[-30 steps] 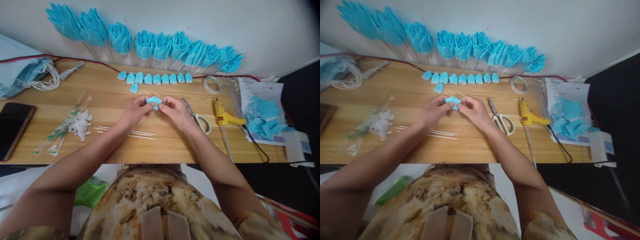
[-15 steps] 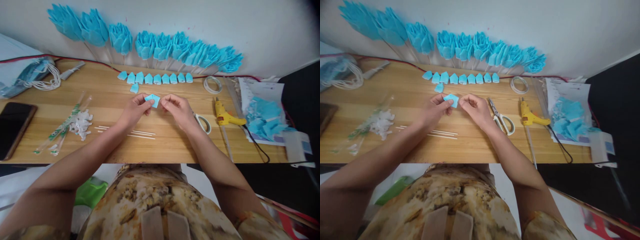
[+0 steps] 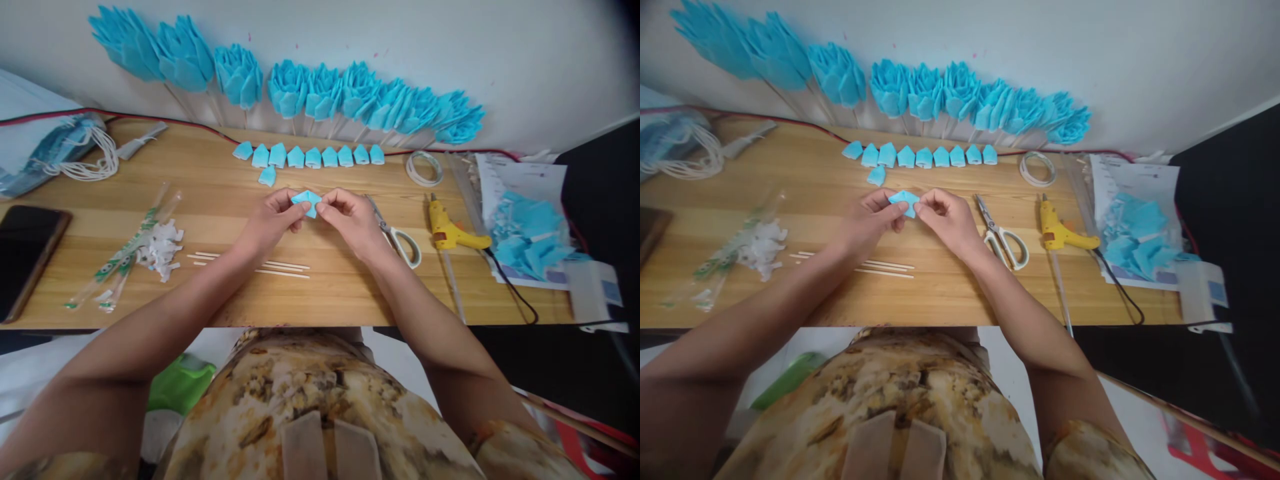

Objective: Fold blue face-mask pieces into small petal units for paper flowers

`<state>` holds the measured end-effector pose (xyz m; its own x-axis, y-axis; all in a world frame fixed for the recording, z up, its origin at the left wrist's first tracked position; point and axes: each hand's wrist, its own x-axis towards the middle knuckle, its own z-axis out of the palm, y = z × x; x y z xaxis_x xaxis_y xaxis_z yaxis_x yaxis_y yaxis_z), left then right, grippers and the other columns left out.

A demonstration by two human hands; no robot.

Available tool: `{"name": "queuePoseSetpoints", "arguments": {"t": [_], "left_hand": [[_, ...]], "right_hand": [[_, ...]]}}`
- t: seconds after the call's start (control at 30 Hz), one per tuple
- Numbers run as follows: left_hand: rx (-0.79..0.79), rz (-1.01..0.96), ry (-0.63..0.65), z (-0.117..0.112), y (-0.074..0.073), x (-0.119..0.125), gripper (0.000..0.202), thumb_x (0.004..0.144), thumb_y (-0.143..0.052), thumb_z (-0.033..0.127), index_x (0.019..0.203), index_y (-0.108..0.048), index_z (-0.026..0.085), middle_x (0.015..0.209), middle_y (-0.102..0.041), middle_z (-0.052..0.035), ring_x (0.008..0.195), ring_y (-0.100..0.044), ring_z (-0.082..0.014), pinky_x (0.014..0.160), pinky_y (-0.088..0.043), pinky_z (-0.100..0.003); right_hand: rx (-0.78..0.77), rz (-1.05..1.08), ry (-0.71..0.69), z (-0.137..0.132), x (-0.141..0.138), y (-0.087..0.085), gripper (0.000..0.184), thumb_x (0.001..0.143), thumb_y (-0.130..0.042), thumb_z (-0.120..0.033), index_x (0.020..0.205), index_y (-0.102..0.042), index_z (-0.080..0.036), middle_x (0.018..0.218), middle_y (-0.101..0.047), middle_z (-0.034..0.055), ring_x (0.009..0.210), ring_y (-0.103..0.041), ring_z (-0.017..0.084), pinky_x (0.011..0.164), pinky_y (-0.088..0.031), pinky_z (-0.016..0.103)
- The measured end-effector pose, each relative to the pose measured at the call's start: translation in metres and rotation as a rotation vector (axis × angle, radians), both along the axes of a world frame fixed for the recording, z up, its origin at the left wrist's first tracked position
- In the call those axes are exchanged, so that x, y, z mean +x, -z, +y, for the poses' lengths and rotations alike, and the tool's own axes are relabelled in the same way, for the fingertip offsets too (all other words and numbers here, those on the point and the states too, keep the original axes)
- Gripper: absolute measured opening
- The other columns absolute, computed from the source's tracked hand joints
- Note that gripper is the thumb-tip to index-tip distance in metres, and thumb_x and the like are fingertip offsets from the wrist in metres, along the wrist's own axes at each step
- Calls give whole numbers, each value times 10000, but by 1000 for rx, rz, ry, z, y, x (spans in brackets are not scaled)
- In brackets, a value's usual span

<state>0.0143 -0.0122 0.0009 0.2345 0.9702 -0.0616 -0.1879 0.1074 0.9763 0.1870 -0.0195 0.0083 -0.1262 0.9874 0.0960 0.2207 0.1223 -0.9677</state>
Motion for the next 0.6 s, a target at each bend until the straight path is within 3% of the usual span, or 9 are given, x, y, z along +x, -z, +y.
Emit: {"name": "queuePoseSetpoints", "arguments": {"t": [0.6], "left_hand": [[-70,-104,35,0,0,2,177,774,-795,261,738,-661,153,626,-616,24,541,-529,-68,537,-433,-190]], "right_hand": [[26,53,84,0,-2,2,166,776,-670,-280,690,-546,-211,699,-591,-39,640,-488,99,617,-408,262]]}}
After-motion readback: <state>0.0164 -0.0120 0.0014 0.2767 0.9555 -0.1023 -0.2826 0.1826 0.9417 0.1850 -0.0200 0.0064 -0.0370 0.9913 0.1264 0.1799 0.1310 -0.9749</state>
